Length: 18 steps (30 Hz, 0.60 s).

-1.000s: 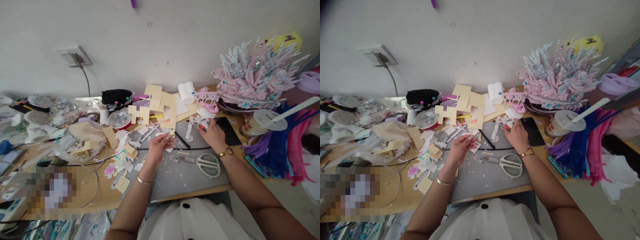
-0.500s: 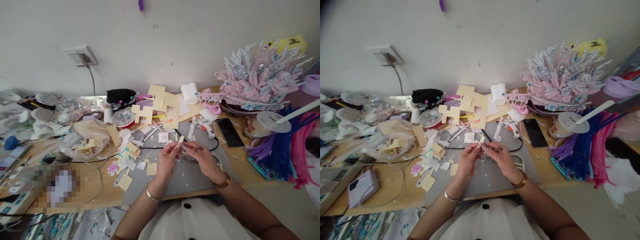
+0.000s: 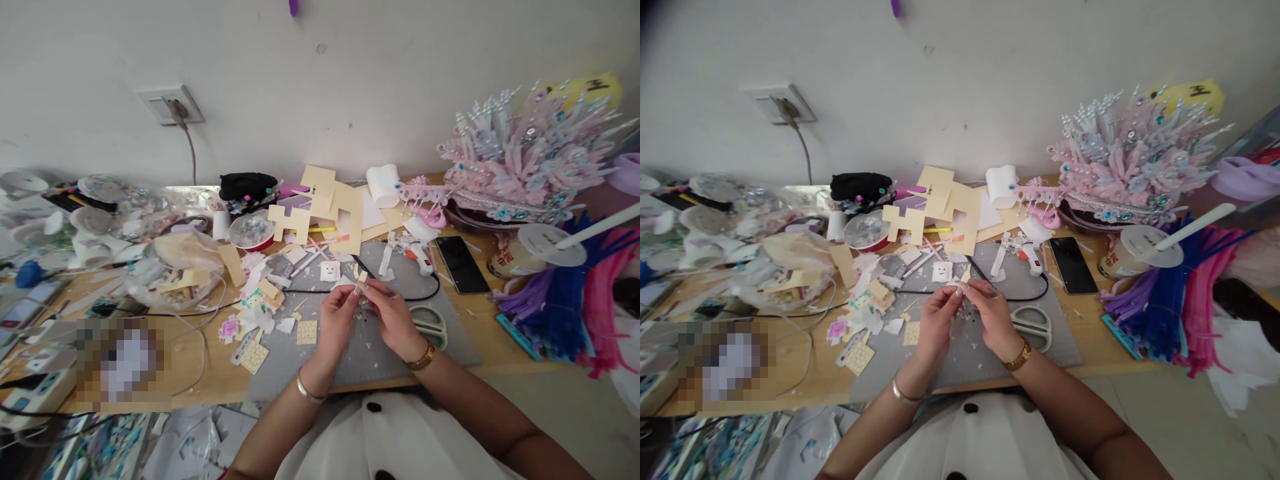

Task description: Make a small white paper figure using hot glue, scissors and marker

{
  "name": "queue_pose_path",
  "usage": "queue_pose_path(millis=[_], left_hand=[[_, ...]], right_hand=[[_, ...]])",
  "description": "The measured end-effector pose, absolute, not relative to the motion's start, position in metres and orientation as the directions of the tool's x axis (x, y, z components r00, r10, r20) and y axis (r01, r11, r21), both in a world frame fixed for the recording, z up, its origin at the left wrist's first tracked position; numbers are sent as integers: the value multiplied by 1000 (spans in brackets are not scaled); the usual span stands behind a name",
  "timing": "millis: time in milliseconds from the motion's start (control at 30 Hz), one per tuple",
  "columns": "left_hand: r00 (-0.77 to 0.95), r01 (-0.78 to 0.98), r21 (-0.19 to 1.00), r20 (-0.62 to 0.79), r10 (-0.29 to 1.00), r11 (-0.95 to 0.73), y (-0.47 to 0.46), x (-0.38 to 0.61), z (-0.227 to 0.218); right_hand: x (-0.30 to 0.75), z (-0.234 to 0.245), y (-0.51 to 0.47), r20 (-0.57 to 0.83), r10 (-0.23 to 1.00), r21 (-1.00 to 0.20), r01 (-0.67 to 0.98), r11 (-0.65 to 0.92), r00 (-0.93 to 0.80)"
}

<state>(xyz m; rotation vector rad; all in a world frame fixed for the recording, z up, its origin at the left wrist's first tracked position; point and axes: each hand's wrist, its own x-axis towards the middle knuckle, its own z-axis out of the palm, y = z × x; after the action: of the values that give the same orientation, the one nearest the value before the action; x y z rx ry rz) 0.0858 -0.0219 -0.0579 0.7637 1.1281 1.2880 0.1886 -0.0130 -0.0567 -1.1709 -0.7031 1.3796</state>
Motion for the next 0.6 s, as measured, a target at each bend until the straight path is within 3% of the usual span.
queue_pose_path(millis=[133,233,300,367,467,600], left_hand=[[-80,-215,965,-171,982,151,-12,72,-60],[-89,154,987,-39,995,52,8,48,-57],[-119,478,876,125,985,-53,26,30,-54],[-81,681,730,162,983,-64,43,14,-52],[8,783,621,64,998,-46,60,1,-56],[86,799,598,1,996,-70,67,-4,-72]], right_hand=[[196,-50,0,-254,952,-924,-333,-186,174],[209,-42,17,-182,971,-962,-231,-144,155],[218,-39,29,-101,989,-985,-151,-85,107],[224,-40,39,-61,997,-992,-110,-55,55],[227,-46,45,-65,998,-993,-100,-63,13],[224,-54,42,-114,992,-987,-110,-120,-56]])
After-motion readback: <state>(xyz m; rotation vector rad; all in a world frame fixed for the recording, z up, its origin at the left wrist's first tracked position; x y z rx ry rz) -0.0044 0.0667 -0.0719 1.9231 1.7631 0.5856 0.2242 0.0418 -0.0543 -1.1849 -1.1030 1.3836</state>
